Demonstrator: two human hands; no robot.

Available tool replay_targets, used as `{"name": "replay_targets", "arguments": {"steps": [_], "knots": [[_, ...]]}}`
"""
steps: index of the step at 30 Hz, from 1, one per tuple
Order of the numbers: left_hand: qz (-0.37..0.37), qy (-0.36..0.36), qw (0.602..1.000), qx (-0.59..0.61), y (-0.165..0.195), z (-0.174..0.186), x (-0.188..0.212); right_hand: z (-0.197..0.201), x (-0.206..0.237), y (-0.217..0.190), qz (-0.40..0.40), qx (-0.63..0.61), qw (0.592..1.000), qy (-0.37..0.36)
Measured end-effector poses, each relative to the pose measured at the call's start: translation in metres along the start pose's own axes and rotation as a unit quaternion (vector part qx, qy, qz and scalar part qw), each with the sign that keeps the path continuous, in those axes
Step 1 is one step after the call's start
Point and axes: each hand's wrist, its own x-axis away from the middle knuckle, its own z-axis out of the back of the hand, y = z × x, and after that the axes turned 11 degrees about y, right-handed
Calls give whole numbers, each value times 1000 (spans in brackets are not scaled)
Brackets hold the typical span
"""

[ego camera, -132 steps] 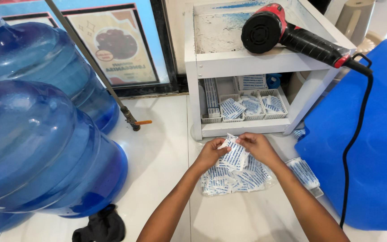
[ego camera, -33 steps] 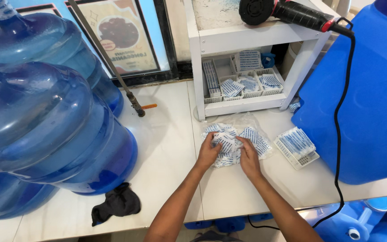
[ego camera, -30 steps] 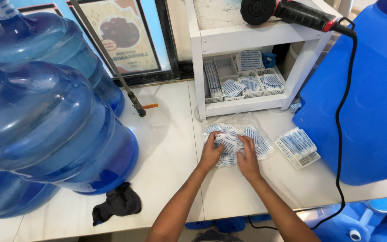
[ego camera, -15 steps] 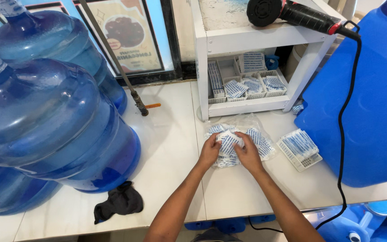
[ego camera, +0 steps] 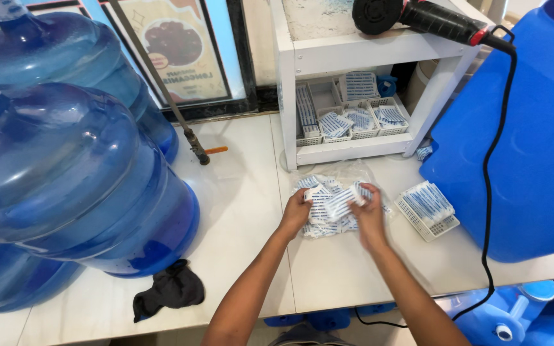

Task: The person repeatedly picks up small white packets from a pile on a white countertop, separates them, and places them into a white plastic basket. The person continues this process throughout the clip.

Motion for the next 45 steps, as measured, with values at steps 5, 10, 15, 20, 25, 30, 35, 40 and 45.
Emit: {"name": "replay_targets", "arguments": {"steps": [5, 10, 15, 20, 25, 30, 35, 40, 45], "knots": [[26, -21, 999, 31, -19, -11, -4, -15, 31, 28, 174, 234, 956, 19], [-34, -18, 994, -99, -29, -15, -4, -20, 29, 36, -5, 346, 936, 58], [-119, -12, 981, -150, -29, -11, -4, -12, 33, 18, 345, 420, 840, 7], [-107, -36, 984, -138, -29, -12, -6, -8, 26, -3, 360, 454, 811, -74], [-94, -88, 991, -47, -30, -13, -6, -5, 22, 3, 308, 488, 812, -88], [-65, -85, 993, -53, -31, -11, -8, -4, 8, 20, 303, 420, 853, -59], [-76, -77, 994, -8, -35, -14, -10, -9, 4, 25, 270, 378, 885, -19], [-73, -70, 995, 11, -40, -16, -11, -16, 12, 29, 269, 340, 901, 17], [-67, -41, 997, 15, -46, -17, -7, -21, 14, 31, 223, 340, 913, 28]]}}
